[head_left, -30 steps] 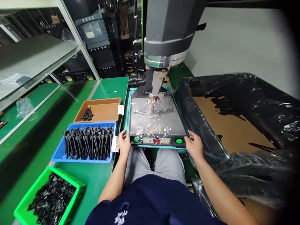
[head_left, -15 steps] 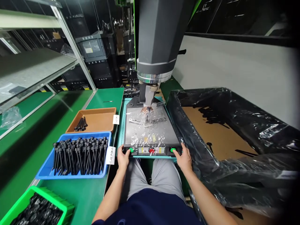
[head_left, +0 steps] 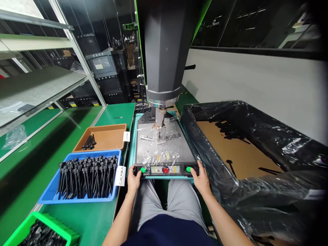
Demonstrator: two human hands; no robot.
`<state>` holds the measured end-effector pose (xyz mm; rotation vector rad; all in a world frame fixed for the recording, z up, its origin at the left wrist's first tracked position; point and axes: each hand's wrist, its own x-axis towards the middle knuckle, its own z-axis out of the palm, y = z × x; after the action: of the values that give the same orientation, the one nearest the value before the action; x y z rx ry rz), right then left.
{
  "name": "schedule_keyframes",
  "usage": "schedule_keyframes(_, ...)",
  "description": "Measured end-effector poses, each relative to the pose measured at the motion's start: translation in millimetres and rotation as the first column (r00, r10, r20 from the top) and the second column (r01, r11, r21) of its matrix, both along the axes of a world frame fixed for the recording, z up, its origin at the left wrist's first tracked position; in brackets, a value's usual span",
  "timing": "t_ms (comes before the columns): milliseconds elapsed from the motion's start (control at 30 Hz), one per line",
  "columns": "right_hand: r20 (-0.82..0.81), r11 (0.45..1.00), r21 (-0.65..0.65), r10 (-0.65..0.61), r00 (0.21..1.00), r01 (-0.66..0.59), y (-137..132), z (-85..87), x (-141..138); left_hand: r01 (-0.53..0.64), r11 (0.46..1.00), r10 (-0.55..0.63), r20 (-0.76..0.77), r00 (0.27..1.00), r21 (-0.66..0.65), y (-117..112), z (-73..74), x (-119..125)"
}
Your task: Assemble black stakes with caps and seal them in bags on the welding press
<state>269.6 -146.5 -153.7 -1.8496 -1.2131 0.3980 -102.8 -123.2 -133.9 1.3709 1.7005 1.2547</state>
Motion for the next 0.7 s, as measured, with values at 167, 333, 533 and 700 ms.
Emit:
schedule_keyframes(167, -0.038, 1.0, 0.024, 0.006, 0.999, -0.005, 2, -7.3, 3, 0.006, 1.0, -0.006, 0.049, 0.999, 0.007, 1, -3.9, -1)
schedule_keyframes(333, -0.093, 1.0, -0.005, -0.01, 0.996, 0.009, 10, 10.3, 13, 0.009, 1.0, -0.007, 0.12, 0.993, -0.016, 5, -6.8, -2)
schedule_keyframes(533, -0.084, 0.974, 0.225, 0.034, 0.996, -0.014, 46, 55.3, -1, -0.105, 0.994, 0.105, -0.03, 0.994, -0.008, -6, 16.0, 9)
schedule_keyframes(700, -0.421, 0.98, 0.142, 0.185, 0.888, -0.137, 79, 66.2, -26, -0.111, 0.992, 0.111, 0.004, 0.994, 0.055, -20, 19.1, 26)
